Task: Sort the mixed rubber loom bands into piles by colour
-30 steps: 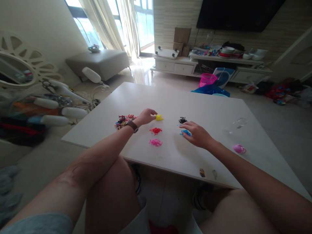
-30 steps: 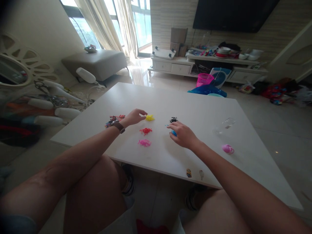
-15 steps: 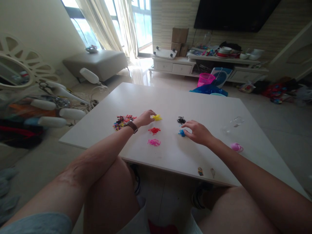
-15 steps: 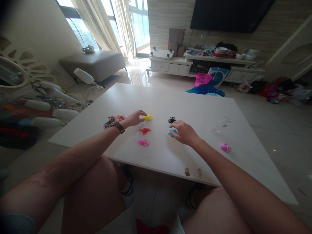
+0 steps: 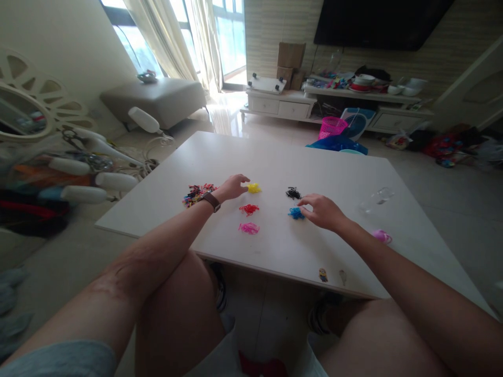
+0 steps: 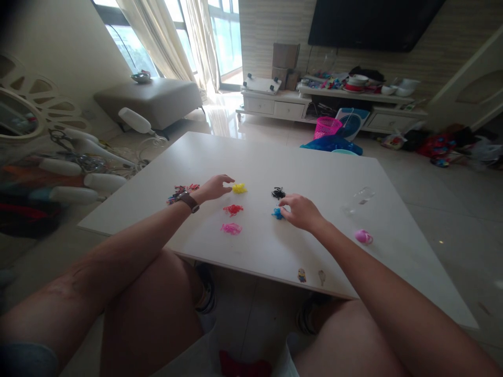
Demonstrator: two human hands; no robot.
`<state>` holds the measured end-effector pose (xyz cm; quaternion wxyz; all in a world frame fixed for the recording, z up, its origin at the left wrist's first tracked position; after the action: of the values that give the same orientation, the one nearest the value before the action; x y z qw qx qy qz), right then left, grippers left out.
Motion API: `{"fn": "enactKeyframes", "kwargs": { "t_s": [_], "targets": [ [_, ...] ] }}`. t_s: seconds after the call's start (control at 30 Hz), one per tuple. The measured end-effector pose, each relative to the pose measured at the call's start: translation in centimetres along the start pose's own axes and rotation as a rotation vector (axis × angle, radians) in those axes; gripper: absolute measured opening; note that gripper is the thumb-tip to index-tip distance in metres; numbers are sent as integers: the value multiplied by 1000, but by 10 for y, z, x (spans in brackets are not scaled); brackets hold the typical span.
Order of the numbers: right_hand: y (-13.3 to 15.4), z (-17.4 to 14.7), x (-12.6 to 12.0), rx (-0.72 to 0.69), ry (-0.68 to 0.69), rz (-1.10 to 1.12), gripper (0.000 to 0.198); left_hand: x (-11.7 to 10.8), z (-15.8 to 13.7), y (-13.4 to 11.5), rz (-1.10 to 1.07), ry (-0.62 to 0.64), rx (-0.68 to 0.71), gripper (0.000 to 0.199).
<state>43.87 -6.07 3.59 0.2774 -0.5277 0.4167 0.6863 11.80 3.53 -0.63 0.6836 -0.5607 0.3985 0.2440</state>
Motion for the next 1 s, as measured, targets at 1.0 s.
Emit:
{"fn": "enactKeyframes", "kwargs": {
  "t_s": [1.0],
  "targets": [
    [-27,1,11,163,202,-43,21,-88,-71,105,-165,-181,-392,30]
  ]
}}
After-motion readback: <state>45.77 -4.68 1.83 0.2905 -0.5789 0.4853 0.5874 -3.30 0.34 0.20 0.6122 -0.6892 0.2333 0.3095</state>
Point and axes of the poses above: each hand's wrist, its own z-axis towards the middle knuckle, its own x-axis out of the palm, y = z × x, the point moved 2 cm from there along z, towards the middle knuckle, and after that the axes turned 3 degrees about -x, right-handed, at the moved point
